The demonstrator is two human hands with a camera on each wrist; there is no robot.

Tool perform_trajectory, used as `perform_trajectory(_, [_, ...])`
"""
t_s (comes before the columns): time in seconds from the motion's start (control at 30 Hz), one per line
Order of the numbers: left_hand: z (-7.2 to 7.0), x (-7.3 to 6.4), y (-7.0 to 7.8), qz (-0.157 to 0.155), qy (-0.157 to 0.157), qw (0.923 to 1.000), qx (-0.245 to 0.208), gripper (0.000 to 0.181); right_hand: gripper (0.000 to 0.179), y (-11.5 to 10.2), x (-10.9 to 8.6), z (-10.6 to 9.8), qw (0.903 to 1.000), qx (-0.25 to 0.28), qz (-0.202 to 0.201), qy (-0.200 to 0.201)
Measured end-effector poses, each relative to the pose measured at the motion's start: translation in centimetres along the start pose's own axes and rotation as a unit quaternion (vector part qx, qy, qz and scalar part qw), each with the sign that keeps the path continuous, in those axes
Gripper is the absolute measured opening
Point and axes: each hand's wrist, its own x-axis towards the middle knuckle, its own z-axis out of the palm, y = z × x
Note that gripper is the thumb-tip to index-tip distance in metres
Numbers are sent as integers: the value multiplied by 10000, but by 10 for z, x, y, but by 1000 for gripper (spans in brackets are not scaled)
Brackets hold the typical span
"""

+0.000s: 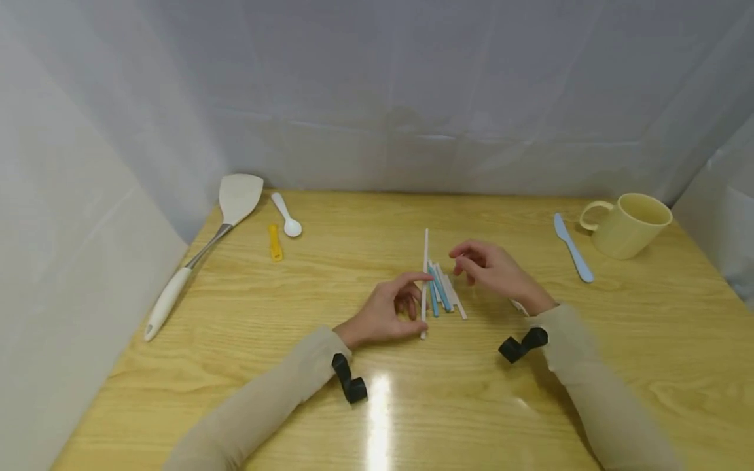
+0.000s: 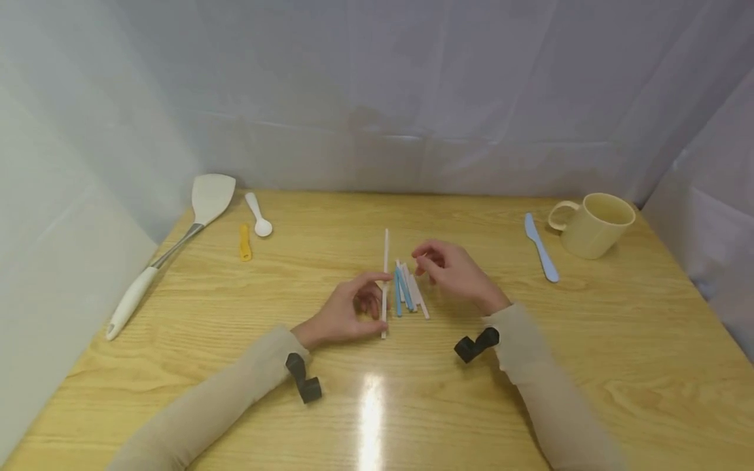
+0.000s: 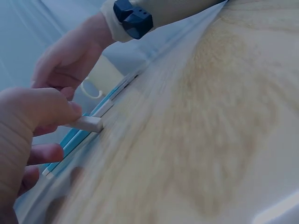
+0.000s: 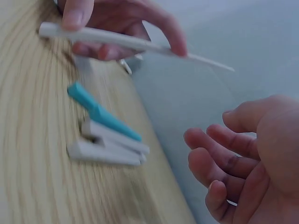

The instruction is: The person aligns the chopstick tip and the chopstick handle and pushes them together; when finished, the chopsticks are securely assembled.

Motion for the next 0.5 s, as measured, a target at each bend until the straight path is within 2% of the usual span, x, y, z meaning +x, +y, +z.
perform_trajectory(0.27, [-16, -9, -5, -322, 231, 9992, 100, 77, 28, 16, -23, -26, 9990, -258, 303, 194])
perform_trajectory(0.5, [-35, -18, 13, -633, 327, 9972, 223, 72, 21, 34, -37, -38, 9970, -703, 73, 316])
